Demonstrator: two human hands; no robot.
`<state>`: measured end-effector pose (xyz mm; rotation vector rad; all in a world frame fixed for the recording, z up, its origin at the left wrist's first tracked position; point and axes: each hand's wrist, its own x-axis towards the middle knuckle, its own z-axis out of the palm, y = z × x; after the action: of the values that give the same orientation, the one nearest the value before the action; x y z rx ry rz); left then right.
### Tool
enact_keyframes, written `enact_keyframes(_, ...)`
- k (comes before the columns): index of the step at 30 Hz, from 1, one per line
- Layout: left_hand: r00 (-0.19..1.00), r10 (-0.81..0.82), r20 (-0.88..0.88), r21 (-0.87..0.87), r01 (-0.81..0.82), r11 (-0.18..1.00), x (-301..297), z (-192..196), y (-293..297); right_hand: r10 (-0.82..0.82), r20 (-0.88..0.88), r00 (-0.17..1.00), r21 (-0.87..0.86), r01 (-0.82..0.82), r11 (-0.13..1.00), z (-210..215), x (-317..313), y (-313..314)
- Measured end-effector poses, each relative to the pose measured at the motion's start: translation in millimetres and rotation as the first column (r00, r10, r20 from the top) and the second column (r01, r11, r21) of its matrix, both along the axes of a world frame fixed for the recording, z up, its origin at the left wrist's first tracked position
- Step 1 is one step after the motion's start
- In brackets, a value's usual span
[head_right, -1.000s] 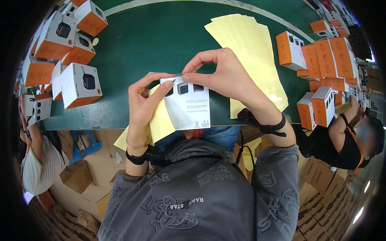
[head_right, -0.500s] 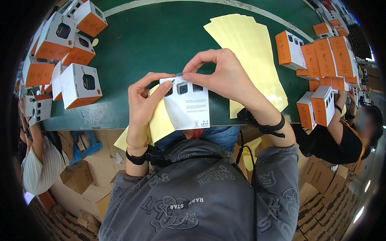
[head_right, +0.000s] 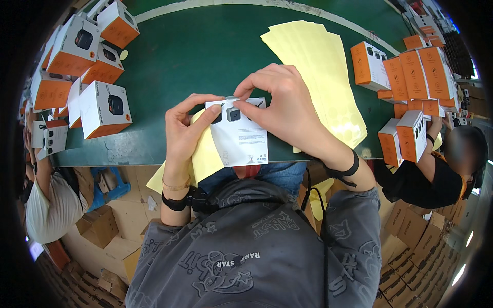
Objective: Assemble and inspect product packaging boxes on a factory assembly line.
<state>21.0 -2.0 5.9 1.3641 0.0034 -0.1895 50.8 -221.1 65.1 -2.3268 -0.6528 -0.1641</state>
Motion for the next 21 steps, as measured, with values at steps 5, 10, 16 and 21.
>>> enact_keyframes(5,1.0,0.006,0.007,-0.003,-0.006,1.0,-1,1,0,-0.146,0.139,0.979,-0.009,0.149,0.989,9,-13,11)
enact_keyframes(10,0.999,-0.001,0.038,0.024,0.0,1.0,-1,-1,0,-0.172,0.23,0.958,0.009,0.175,0.985,13,-15,-7)
enact_keyframes(16,0.998,0.011,0.07,0.025,-0.013,1.0,0,1,-1,0.044,-0.407,0.912,0.31,0.092,0.946,15,-5,-7)
enact_keyframes(21,0.998,0.006,0.061,0.014,-0.007,1.0,-1,0,-2,0.046,-0.435,0.899,0.249,0.072,0.966,5,6,-6)
